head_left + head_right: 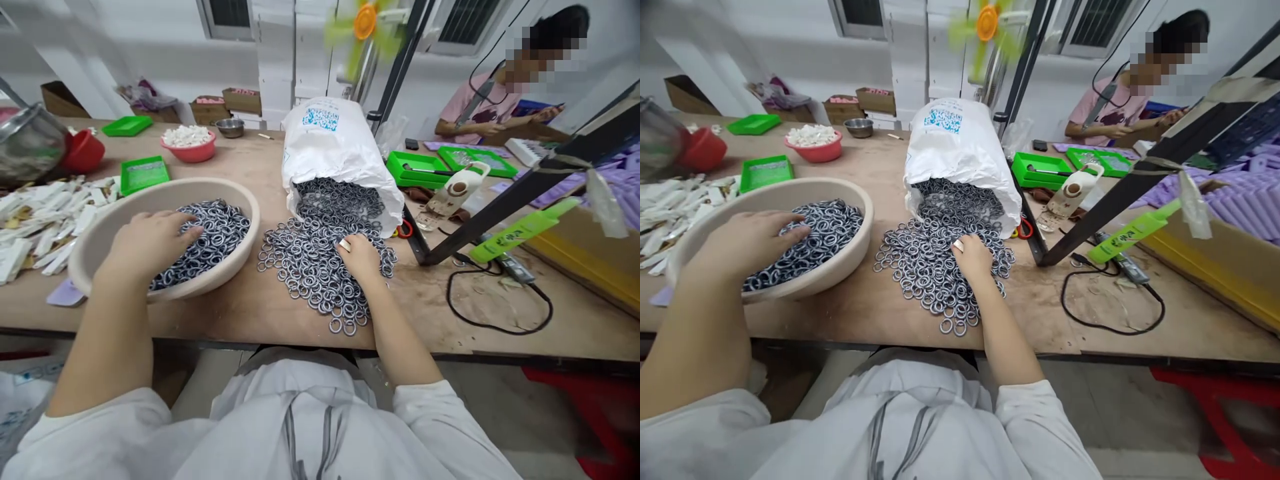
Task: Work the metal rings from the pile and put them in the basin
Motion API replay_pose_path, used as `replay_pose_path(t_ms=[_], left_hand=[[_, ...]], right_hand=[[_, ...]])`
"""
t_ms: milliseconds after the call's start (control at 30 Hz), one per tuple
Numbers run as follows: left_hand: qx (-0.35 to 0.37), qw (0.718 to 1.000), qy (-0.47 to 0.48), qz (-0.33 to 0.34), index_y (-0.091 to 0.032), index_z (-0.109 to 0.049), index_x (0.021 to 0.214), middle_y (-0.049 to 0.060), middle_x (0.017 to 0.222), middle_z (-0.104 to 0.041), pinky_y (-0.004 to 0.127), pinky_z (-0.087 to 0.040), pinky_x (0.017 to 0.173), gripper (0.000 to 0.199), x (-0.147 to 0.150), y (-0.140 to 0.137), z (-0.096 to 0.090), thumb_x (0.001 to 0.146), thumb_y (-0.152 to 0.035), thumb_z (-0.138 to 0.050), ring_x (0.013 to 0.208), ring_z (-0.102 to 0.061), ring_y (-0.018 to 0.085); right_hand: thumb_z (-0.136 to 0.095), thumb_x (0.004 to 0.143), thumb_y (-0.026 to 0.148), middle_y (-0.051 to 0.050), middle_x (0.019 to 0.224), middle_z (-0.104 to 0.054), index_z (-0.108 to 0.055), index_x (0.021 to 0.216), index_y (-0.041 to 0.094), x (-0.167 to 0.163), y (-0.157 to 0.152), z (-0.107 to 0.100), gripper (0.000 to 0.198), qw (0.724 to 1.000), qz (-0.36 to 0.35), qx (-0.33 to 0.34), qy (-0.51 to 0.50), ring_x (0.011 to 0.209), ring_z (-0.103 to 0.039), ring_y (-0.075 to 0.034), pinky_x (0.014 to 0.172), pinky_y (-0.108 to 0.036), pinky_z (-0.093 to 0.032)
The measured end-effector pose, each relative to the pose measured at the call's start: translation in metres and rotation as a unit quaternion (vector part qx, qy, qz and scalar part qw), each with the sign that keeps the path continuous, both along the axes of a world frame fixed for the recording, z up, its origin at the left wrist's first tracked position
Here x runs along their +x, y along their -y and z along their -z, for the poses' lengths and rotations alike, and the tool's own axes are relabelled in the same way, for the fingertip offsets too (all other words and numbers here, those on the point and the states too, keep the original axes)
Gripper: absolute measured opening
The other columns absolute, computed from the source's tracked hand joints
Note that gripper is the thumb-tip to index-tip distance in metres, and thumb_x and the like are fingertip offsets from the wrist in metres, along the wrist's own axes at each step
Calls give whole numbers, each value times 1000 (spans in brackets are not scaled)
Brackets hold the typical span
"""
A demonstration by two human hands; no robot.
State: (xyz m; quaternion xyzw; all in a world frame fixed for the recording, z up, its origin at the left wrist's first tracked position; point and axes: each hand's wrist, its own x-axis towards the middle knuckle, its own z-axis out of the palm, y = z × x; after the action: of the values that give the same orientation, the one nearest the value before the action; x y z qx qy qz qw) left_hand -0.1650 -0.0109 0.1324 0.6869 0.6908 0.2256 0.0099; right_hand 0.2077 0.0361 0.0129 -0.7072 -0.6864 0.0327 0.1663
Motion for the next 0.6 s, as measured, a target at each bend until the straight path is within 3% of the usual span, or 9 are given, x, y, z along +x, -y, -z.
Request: replay_pose_path(t_ms=[67,167,233,333,400,467,600], left_hand=[[-56,993,-99,-30,-17,-70,117,13,133,-65,57,-43,101,49,1,4,4,90,-54,-53,123,-55,38],[42,992,-117,-19,-19,-70,118,11,130,-68,54,-45,101,46,33,19,3,94,-50,-47,119,-59,36],[92,991,-79,53,-19,-70,115,10,119,-72,46,-46,100,40,65,26,6,95,-45,-47,112,-63,31],[-14,975,-53,215,-18,-71,107,9,109,-72,37,-47,97,37,110,23,28,98,-38,-42,105,-65,24],[-89,958,-77,263,-18,-71,103,11,106,-70,36,-47,96,34,132,10,51,99,-34,-42,105,-64,24],[-128,955,-104,247,-17,-69,106,13,108,-67,34,-48,93,29,146,-8,74,98,-25,-42,105,-63,23],[-122,964,-152,180,-13,-63,117,18,119,-60,37,-50,88,31,157,-43,103,97,-22,-41,113,-59,28]], right_hand=[[-52,96,45,-9,110,-66,-70,105,21,-1,0,1,31,1000,-6,4,0,94,-64,-24,71,-31,-42],[-54,95,44,-9,110,-66,-70,107,21,-2,-1,3,30,1000,-15,5,3,93,-63,-24,71,-31,-41],[-54,95,44,-9,109,-66,-70,106,21,-2,-2,3,30,1000,-20,4,7,92,-62,-24,70,-31,-41],[-54,95,44,-9,107,-66,-71,104,21,-3,-1,3,30,1000,-27,5,7,91,-62,-24,69,-31,-40],[-54,95,44,-9,106,-66,-71,104,21,-4,-1,3,30,999,-32,7,4,91,-62,-24,69,-31,-40],[-55,94,44,-9,106,-66,-71,103,21,-6,0,4,29,999,-37,7,0,91,-62,-24,70,-32,-40],[-55,94,43,-9,106,-66,-71,104,21,-10,2,6,28,998,-53,13,-11,91,-62,-24,71,-31,-41]])
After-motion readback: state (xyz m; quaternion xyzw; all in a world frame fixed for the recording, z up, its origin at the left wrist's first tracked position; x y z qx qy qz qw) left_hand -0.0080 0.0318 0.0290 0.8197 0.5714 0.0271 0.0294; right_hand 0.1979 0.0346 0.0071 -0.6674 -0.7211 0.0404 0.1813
